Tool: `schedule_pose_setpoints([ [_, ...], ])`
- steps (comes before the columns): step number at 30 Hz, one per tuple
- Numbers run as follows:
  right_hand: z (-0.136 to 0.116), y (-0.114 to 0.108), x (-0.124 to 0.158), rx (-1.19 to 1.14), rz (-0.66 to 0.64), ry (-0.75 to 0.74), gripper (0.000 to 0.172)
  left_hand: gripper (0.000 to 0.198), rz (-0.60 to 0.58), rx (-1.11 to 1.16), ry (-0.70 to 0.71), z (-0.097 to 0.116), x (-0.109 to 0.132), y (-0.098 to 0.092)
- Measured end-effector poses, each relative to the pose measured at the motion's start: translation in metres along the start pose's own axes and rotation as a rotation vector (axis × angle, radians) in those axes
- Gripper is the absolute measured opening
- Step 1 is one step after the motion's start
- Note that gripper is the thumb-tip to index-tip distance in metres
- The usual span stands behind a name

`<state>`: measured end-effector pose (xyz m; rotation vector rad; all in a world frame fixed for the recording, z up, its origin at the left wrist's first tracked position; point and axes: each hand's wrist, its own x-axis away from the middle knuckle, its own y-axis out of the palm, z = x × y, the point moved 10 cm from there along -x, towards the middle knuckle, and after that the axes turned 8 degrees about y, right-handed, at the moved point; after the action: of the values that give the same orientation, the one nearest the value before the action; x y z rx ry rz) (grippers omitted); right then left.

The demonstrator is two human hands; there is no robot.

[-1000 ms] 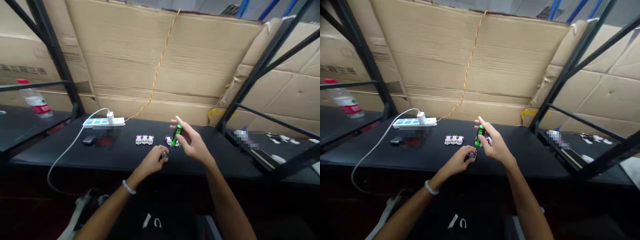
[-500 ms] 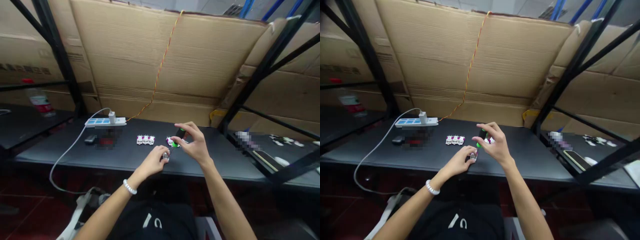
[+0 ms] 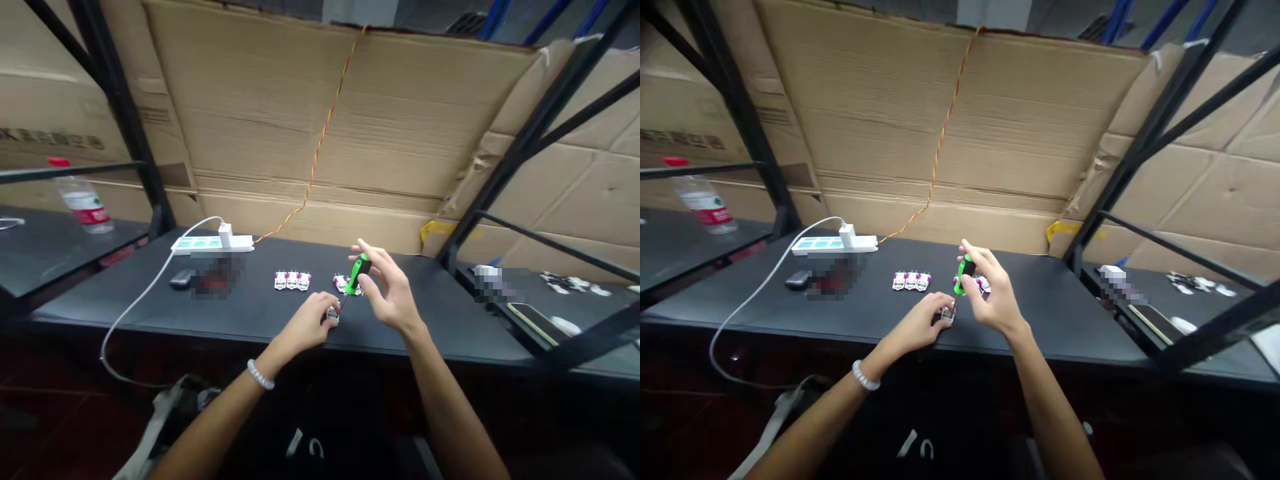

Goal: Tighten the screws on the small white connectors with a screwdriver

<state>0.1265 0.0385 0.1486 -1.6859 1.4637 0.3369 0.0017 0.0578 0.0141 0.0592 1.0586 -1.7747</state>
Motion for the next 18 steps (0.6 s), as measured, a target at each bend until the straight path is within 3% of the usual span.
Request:
schedule_pose_setpoints([
  [3,0.008,0.005,0.001,-0.084,-0.067,0.058,0.053,0.023,-0.004,0.003,0.005,0.001,0.0,0.0],
  [8,0.0,-0.01,-0.001,0.149,0.117,-0.014,0.042,0.021,-0.007,-0.002,-0.01,0.0,0.0,0.0],
  [14,0.006,0.002,0.0,-0.038,-0.03,0.043,0.048,0.022,-0.011,-0.006,-0.003,0.001,0.0,0.001],
  [18,-0.003,-0.008,-0.001,0.176,0.106,-0.022,0.036,0.021,-0.014,-0.006,0.003,0.001,0.0,0.001],
])
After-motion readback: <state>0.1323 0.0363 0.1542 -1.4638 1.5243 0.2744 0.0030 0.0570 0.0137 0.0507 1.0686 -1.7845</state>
